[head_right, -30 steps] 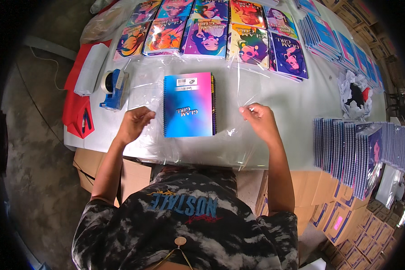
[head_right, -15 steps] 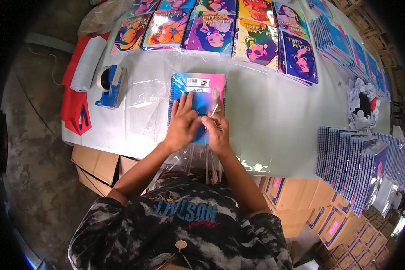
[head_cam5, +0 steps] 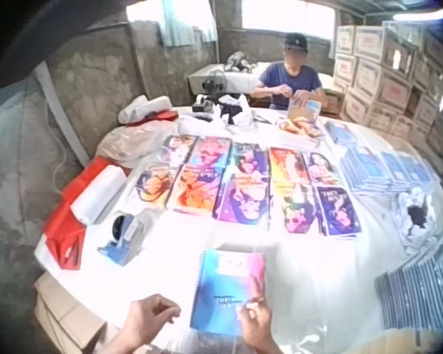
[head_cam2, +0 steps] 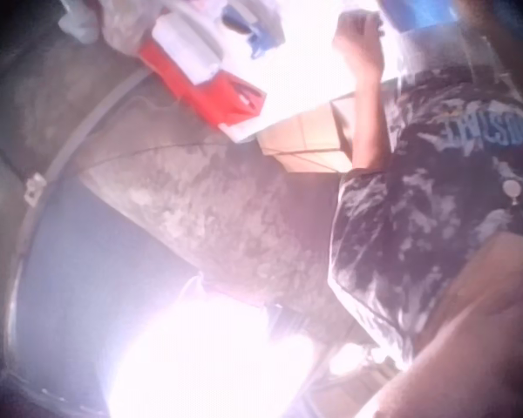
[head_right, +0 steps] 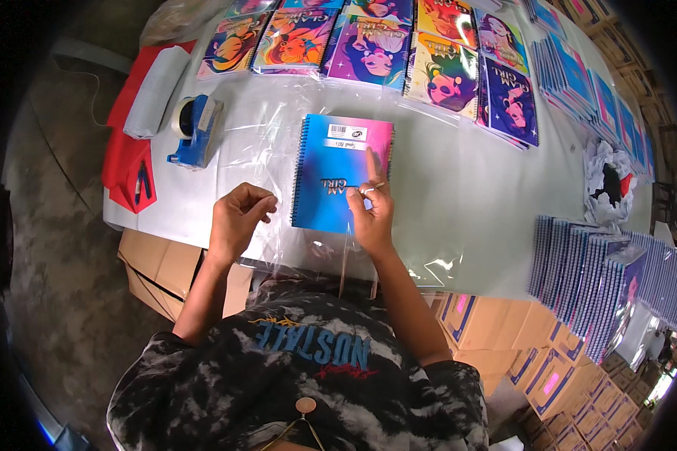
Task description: The person repeatedly wraps spiral-bound notebooks in clear plastic bags on a table. They place a notebook into a bag, seal it with tape, and set it aside. The process is repeated multiple times with different notebooks.
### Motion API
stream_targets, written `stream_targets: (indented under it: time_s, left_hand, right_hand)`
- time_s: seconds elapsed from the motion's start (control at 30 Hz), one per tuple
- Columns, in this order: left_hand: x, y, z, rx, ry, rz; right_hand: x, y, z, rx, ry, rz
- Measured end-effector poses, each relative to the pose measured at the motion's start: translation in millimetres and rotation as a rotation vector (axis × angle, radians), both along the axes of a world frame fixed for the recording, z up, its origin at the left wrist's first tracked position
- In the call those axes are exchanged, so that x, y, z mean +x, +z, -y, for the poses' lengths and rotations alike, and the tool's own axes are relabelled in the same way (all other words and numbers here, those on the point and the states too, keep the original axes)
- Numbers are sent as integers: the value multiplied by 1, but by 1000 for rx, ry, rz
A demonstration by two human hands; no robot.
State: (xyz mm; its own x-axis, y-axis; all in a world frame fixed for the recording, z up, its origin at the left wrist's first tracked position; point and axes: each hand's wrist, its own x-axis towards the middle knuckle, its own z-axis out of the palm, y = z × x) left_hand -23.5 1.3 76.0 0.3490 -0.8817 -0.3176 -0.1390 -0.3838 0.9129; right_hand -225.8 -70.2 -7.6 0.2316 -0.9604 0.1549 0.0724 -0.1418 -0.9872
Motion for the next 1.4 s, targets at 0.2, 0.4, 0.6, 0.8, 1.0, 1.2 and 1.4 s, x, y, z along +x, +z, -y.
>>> stream_targets:
  time_s: [0.2, 0.4, 0.6, 0.8, 1.0, 1.2, 1.4]
  left_hand:
    - [-27, -11, 19, -68, -128, -58]
    - [-56, -53, 31, 51, -226, -266]
    - [-22, -47, 19, -32, -197, -498]
    - [73, -41, -13, -20, 10, 256]
    - [105, -44, -21, 145, 167, 159]
    - [90, -22, -7, 150, -50, 291]
    - [63, -8, 5, 256, -481, -241]
  right_hand:
    - [0, -5, 2, -48, -16, -63]
    - [2, 5, 1, 88, -2, -87]
    - [8, -8, 7, -359, -52, -473]
    - [14, -3, 3, -390, -92, -576]
    - [15, -12, 5, -397, -81, -518]
    - [15, -15, 5, -386, -103, -506]
    - [5, -12, 6, -211, -62, -303]
